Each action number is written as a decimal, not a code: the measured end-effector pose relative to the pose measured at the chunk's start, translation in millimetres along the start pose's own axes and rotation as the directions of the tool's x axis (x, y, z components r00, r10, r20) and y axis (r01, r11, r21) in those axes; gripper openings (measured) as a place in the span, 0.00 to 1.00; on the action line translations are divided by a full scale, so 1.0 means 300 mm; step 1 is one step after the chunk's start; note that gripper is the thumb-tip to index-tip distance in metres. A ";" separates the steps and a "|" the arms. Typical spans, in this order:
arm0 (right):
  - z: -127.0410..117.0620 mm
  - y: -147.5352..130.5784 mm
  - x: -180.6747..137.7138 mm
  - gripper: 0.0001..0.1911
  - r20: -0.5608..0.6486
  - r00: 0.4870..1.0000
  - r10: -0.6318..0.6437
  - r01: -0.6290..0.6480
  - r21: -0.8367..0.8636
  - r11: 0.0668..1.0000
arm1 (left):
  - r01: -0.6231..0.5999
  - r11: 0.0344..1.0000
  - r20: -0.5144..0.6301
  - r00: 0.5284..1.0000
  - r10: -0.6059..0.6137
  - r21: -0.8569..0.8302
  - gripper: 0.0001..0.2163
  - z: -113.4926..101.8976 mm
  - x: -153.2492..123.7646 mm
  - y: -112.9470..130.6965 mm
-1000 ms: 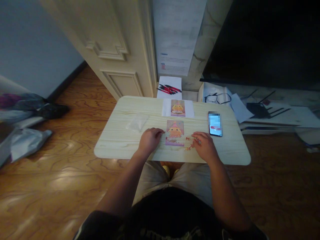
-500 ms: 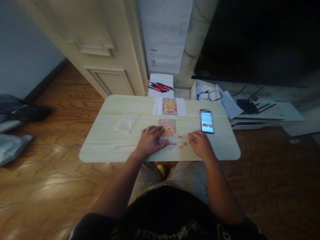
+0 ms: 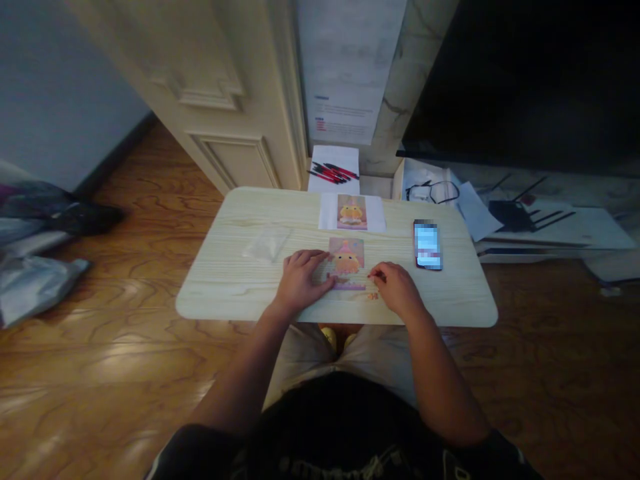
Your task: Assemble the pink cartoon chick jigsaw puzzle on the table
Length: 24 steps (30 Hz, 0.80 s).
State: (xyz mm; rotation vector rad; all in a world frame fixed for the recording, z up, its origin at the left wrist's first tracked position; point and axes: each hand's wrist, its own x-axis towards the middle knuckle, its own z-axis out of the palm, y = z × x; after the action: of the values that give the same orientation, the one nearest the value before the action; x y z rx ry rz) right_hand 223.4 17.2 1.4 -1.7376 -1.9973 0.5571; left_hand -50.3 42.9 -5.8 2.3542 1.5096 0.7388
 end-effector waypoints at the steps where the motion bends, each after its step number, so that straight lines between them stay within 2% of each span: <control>1: 0.002 -0.011 0.008 0.07 0.007 1.000 0.007 -0.007 0.035 0.999 | 0.008 1.000 -0.009 1.000 -0.008 -0.002 0.23 -0.007 -0.004 -0.016; 4: 0.015 -0.068 0.043 0.08 0.039 0.999 0.007 -0.012 0.138 0.990 | 0.011 1.000 -0.014 1.000 -0.011 -0.012 0.18 -0.018 -0.016 -0.050; 7: 0.037 -0.148 0.098 0.08 0.070 0.996 -0.047 0.033 0.194 0.980 | 0.001 1.000 -0.003 1.000 -0.001 -0.019 0.18 -0.018 -0.025 -0.056; 12: 0.078 -0.242 0.190 0.11 0.193 0.964 -0.181 0.157 0.134 0.978 | -0.007 1.000 0.052 0.999 0.007 0.000 0.19 -0.016 -0.027 -0.043; 15: 0.092 -0.252 0.218 0.12 0.242 0.950 -0.199 0.179 0.102 0.978 | -0.019 1.000 0.064 0.998 0.018 0.004 0.18 -0.020 -0.027 -0.042; 24: 0.068 -0.216 0.240 0.06 0.141 0.984 -0.112 0.092 0.142 0.986 | 0.016 0.999 0.044 0.999 -0.017 0.032 0.17 -0.020 -0.026 -0.044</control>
State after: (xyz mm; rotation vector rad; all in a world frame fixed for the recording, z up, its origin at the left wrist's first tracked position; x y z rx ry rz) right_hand 150.6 79.6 25.3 -1.5435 -2.0833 0.7877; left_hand -66.3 41.3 -9.2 2.3622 1.5318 0.6593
